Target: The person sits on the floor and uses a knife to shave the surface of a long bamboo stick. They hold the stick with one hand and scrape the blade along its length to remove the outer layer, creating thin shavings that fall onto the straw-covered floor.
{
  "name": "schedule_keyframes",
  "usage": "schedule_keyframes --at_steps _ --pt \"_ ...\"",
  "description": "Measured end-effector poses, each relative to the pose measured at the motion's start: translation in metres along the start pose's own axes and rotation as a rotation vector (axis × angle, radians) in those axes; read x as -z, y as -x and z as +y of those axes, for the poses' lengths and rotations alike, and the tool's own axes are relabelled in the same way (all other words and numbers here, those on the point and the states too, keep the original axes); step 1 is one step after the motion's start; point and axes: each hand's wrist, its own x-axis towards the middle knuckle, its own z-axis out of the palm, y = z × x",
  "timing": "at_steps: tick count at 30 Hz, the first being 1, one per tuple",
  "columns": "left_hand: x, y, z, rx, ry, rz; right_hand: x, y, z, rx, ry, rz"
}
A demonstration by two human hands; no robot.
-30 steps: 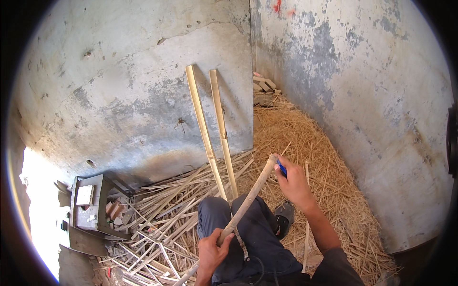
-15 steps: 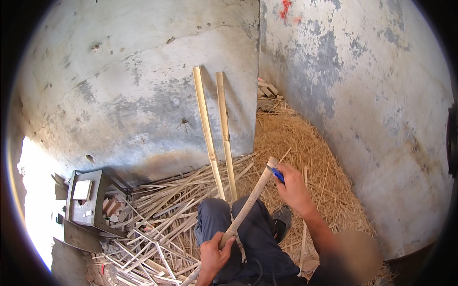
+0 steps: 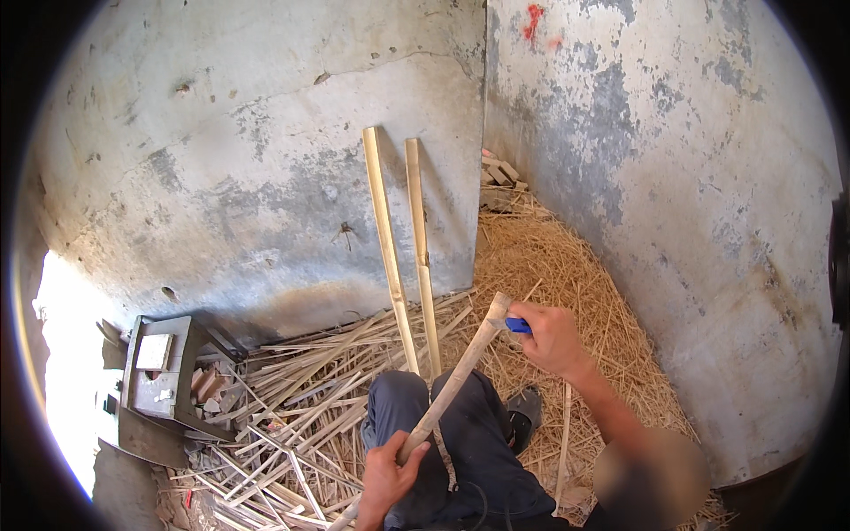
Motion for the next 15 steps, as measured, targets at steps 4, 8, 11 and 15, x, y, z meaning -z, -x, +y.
schedule_keyframes --at_steps 4,8,11,15 --pt "0.006 0.0 -0.012 0.029 0.029 -0.049 0.012 -0.004 0.018 0.102 -0.076 -0.123" --pt "0.014 -0.001 -0.016 -0.003 0.051 -0.113 0.031 -0.011 0.025 0.119 -0.143 -0.288" --pt "0.017 -0.003 -0.017 -0.002 0.046 -0.138 0.038 -0.015 0.032 0.133 -0.138 -0.395" --pt "0.014 -0.003 -0.011 0.006 0.038 -0.098 0.026 -0.011 0.031 0.064 -0.132 -0.334"
